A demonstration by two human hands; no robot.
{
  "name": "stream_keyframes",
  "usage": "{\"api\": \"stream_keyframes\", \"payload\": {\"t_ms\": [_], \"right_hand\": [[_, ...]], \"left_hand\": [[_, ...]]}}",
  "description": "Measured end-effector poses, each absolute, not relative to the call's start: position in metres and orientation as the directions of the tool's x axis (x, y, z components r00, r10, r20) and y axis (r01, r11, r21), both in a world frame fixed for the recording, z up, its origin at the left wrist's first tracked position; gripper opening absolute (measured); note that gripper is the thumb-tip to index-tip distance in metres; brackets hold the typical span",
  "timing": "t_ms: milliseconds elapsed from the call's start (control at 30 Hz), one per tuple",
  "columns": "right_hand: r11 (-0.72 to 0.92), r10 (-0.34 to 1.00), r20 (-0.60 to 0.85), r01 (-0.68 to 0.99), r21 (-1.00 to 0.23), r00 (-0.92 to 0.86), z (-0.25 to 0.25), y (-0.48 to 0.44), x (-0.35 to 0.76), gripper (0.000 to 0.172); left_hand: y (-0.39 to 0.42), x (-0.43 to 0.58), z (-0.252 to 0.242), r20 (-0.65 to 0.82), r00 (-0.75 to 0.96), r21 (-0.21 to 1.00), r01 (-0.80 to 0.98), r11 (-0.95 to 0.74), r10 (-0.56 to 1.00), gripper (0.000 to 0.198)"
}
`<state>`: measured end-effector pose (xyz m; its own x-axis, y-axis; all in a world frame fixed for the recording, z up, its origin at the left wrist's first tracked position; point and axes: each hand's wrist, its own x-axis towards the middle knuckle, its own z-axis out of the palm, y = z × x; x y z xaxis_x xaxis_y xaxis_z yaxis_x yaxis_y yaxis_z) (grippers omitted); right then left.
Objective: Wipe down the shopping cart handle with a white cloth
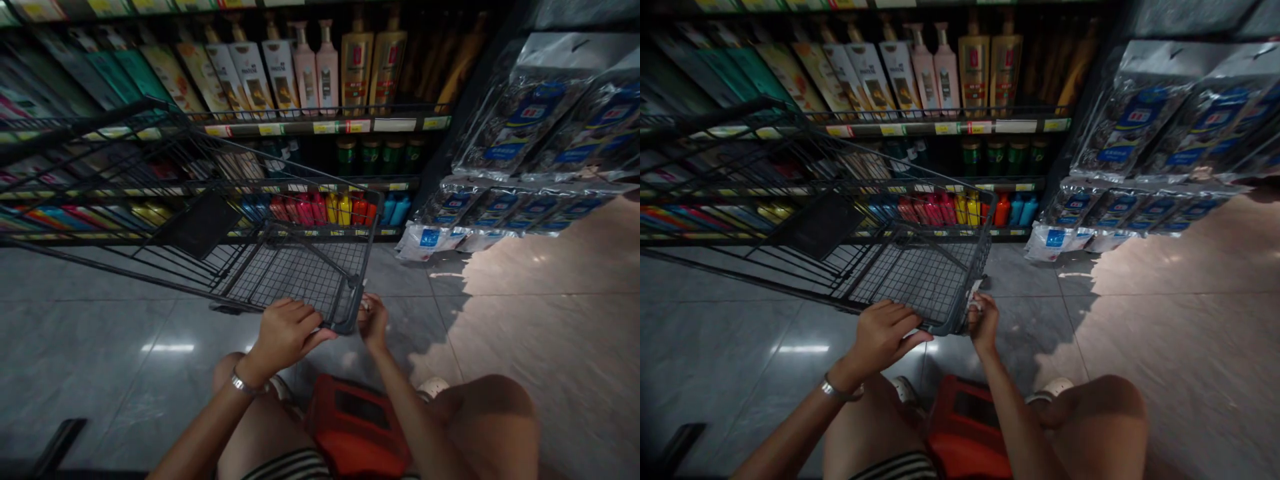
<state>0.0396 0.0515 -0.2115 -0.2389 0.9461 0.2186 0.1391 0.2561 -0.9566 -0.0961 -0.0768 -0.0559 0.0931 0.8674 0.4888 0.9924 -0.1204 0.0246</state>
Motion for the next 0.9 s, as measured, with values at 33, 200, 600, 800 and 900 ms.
{"api": "stream_keyframes", "payload": {"t_ms": [33, 200, 600, 800, 900], "right_hand": [[0.241, 0.948, 0.201, 0.148, -0.959, -0.245, -0.211, 0.059, 0.041, 0.018], [0.165, 0.975, 0.127, 0.211, -0.963, -0.184, -0.186, 0.093, 0.056, 0.032], [0.279, 0.954, 0.27, 0.064, -0.958, -0.128, -0.101, 0.071, 0.071, 0.03], [0.346, 0.932, 0.326, 0.118, -0.931, -0.158, -0.109, 0.039, 0.086, 0.027], [0.409, 0.908, 0.381, 0.164, -0.898, -0.176, -0.107, 0.025, 0.09, 0.028]], "left_hand": [[-0.072, -0.094, -0.057, 0.494, 0.086, 0.023, 0.994, -0.111, 0.865, 0.042], [-0.048, -0.084, -0.061, 0.532, 0.066, 0.017, 0.996, -0.088, 0.844, 0.044], [-0.021, -0.078, -0.058, 0.447, 0.13, 0.015, 0.988, -0.153, 0.885, 0.038], [-0.02, -0.078, -0.058, 0.445, 0.118, 0.008, 0.991, -0.136, 0.888, 0.038], [-0.019, -0.077, -0.058, 0.447, 0.113, 0.008, 0.991, -0.13, 0.887, 0.038]]}}
